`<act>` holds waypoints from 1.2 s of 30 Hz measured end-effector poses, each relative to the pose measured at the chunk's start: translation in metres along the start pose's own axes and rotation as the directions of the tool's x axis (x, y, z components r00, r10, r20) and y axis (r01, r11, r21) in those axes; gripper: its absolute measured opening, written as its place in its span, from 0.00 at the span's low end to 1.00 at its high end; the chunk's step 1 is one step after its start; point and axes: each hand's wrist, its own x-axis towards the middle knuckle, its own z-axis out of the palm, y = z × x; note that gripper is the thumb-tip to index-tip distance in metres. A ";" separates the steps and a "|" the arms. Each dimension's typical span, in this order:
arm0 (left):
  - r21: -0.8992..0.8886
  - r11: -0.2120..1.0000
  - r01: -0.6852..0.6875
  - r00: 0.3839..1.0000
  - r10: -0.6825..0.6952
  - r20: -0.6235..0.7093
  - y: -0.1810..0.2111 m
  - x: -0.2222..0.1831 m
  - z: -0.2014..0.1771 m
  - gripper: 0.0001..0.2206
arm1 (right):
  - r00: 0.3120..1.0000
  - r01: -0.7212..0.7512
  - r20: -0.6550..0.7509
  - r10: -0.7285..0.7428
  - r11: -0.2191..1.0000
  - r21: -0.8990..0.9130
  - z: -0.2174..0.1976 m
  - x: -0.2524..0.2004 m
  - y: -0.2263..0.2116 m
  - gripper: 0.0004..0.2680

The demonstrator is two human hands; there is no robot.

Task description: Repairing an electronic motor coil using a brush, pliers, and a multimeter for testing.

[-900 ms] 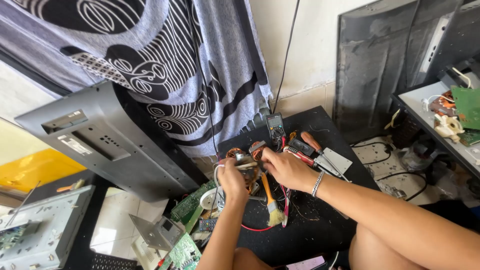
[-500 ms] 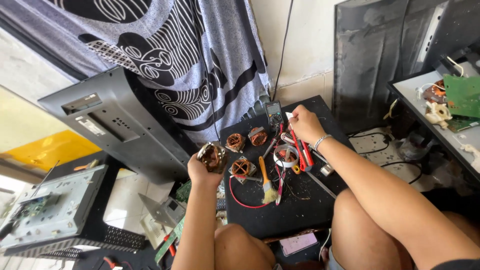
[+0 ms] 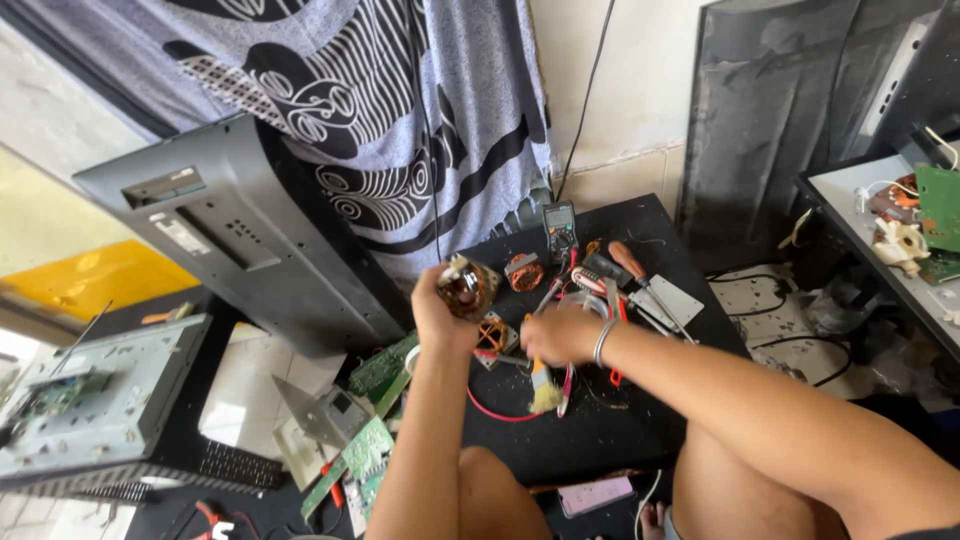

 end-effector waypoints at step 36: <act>0.623 0.734 -0.270 0.962 0.238 0.137 -0.089 0.077 -0.028 0.17 | 0.733 -0.093 -0.671 0.111 0.994 0.063 -0.075 -0.032 -0.006 0.04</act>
